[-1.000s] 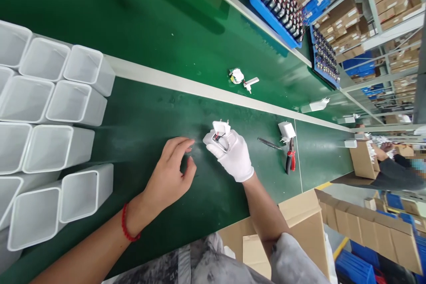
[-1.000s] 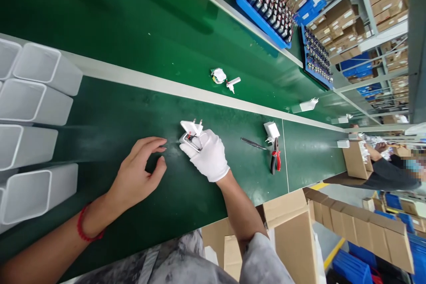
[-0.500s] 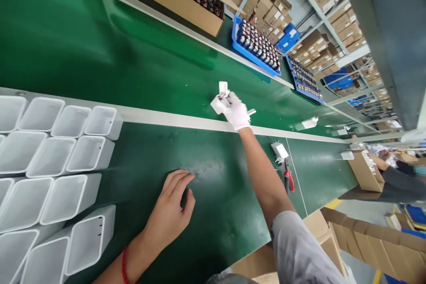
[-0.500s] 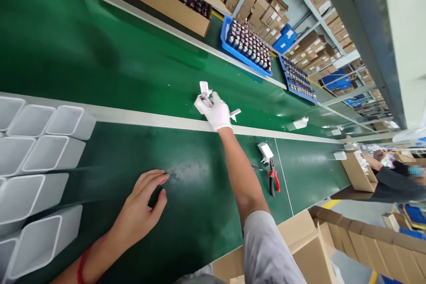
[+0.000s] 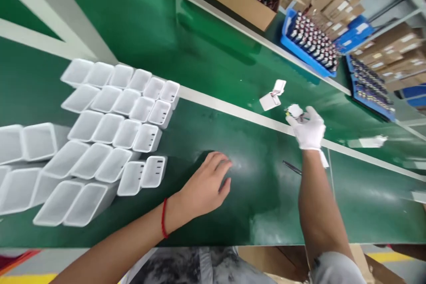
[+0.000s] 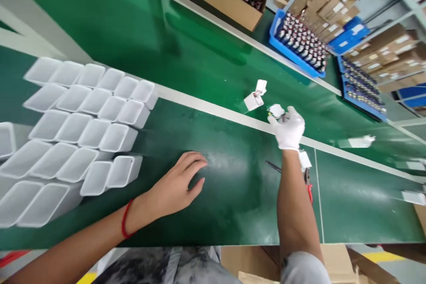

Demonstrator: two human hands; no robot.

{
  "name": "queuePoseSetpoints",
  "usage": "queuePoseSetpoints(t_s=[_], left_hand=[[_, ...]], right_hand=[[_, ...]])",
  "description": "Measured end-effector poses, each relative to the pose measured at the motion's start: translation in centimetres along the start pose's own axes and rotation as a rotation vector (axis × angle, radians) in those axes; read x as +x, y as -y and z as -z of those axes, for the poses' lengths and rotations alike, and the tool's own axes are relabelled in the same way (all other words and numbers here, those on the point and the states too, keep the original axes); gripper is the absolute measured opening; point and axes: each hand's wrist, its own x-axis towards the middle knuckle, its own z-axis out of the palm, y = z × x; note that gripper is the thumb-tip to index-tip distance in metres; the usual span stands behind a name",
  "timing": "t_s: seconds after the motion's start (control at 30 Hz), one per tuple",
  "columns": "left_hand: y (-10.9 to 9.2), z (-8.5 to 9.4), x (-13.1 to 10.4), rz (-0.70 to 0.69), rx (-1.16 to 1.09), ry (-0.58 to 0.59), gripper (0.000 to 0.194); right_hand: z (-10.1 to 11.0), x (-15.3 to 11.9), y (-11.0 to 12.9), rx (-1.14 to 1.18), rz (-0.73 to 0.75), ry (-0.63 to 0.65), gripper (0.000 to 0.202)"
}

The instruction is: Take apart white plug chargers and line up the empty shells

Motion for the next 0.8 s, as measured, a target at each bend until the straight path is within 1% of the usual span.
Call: queuePoseSetpoints(t_s=[0.07, 0.1, 0.17, 0.2, 0.23, 0.3, 0.33, 0.37, 0.43, 0.5, 0.53, 0.6, 0.67, 0.7, 0.8], left_hand=[[-0.8, 2.7, -1.1, 0.018, 0.206, 0.097, 0.03], [-1.0, 4.2, -1.8, 0.042, 0.321, 0.102, 0.033], [-0.5, 7.1, -3.6, 0.096, 0.549, 0.076, 0.039], [0.0, 8.4, -4.5, 0.128, 0.652, 0.046, 0.041], [0.6, 9.5, -5.3, 0.143, 0.719, 0.043, 0.04], [1.7, 10.9, -6.5, 0.129, 0.778, 0.059, 0.035], [2.1, 11.1, -6.8, 0.115, 0.783, 0.064, 0.032], [2.4, 11.0, -6.8, 0.095, 0.777, 0.057, 0.03], [2.4, 10.0, -6.2, 0.028, 0.733, 0.004, 0.027], [2.0, 7.9, -5.0, -0.062, 0.608, -0.043, 0.03], [1.6, 6.6, -4.2, -0.098, 0.514, -0.046, 0.033], [1.1, 3.9, -2.7, -0.11, 0.294, -0.001, 0.038], [0.8, 1.5, -1.3, -0.063, 0.082, 0.083, 0.043], [0.9, 0.5, -0.7, -0.034, -0.003, 0.109, 0.045], [1.7, -1.3, 0.1, 0.025, -0.156, 0.106, 0.059]], right_hand=[[1.3, -1.7, -0.5, 0.156, -0.083, -0.055, 0.072], [2.0, -2.7, -0.6, 0.221, -0.095, -0.042, 0.07], [3.2, -5.0, -0.6, 0.351, -0.04, 0.039, 0.063], [3.8, -6.3, -0.4, 0.424, -0.006, 0.093, 0.06], [4.3, -7.5, -0.1, 0.494, 0.023, 0.152, 0.058], [5.3, -9.8, 0.9, 0.604, 0.054, 0.252, 0.058], [5.7, -10.8, 1.6, 0.652, 0.059, 0.283, 0.06], [6.0, -11.7, 2.2, 0.698, 0.062, 0.304, 0.063], [6.4, -13.2, 3.5, 0.796, 0.07, 0.341, 0.069], [6.6, -14.2, 4.5, 0.907, 0.083, 0.383, 0.07], [6.7, -14.6, 4.8, 0.957, 0.095, 0.408, 0.069], [7.0, -15.3, 5.3, 0.99, 0.159, 0.442, 0.062], [7.4, -15.8, 5.9, 0.9, 0.298, 0.443, 0.057], [7.7, -16.0, 6.3, 0.818, 0.392, 0.417, 0.056], [8.1, -16.6, 7.8, 0.543, 0.661, 0.3, 0.06]])
